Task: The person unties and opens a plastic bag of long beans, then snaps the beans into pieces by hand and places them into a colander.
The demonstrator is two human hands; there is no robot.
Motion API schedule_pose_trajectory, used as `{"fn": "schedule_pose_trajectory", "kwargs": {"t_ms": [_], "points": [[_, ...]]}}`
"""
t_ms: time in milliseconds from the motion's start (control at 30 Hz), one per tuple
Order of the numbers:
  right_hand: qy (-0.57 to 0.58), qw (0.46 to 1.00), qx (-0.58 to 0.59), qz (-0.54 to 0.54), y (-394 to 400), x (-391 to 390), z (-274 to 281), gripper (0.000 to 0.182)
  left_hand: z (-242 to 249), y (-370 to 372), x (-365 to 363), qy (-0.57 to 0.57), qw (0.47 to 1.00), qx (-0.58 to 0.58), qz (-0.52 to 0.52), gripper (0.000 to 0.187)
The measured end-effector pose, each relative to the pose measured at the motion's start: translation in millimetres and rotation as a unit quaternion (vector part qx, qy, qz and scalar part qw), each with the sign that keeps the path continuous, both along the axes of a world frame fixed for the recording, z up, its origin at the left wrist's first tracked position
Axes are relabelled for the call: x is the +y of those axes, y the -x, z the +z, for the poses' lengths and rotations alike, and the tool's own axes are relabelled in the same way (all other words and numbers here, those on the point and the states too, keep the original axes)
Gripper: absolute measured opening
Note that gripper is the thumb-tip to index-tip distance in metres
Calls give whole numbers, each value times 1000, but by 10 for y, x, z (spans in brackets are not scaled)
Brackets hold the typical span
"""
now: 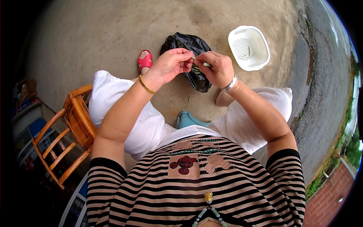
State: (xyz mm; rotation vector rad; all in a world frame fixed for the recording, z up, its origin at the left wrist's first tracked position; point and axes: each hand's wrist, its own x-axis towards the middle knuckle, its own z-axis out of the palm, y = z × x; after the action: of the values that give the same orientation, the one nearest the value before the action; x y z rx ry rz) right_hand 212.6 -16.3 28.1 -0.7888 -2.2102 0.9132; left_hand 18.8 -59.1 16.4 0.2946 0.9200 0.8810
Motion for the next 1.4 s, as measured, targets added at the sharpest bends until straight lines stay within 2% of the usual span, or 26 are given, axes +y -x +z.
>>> {"fn": "schedule_pose_trajectory", "kwargs": {"t_ms": [367,433,500,600,667,767,800,833,900,1000,1100,1200,1233,1333,1367,1400], "points": [[92,990,93,-47,5,11,139,5,73,-102,-52,-68,991,-80,80,7],[134,980,122,-87,10,35,137,7,57,-85,-45,-80,987,-98,95,8],[192,963,150,-113,-15,118,95,9,44,-42,-12,-85,988,-80,102,8],[182,957,150,-169,-127,391,-47,12,-7,19,20,-88,989,-34,113,9],[277,929,178,-171,-311,643,-265,14,-25,38,30,-94,989,12,111,10],[487,811,268,-183,-521,875,-393,14,-34,30,36,-106,976,187,22,8],[588,713,289,-249,-503,843,-164,12,-95,45,36,-130,960,245,-31,8],[623,675,298,-260,-600,912,-230,13,-221,64,24,-154,937,302,-84,7],[636,660,290,-275,-781,973,-382,13,-435,78,-32,-214,860,425,-182,3],[655,641,287,-279,-1115,1091,-711,11,-633,113,-157,-226,745,536,-326,12],[655,630,261,-324,-1413,1244,-925,9,-750,160,-252,-214,638,594,-440,16],[653,584,273,-397,-1733,1454,-1085,14,-532,99,-211,-180,581,622,-493,21],[630,590,267,-429,-1789,1494,-1088,19,-431,67,-182,-174,582,624,-492,23],[590,563,250,-522,-1871,1586,-1111,15,-262,-14,-149,-179,596,622,-475,28],[586,568,261,-516,-2022,1712,-1379,35,-265,-3,-162,-193,607,618,-462,30],[581,573,245,-523,-2035,1708,-1400,45,-261,0,-174,-206,617,613,-449,32]]}}
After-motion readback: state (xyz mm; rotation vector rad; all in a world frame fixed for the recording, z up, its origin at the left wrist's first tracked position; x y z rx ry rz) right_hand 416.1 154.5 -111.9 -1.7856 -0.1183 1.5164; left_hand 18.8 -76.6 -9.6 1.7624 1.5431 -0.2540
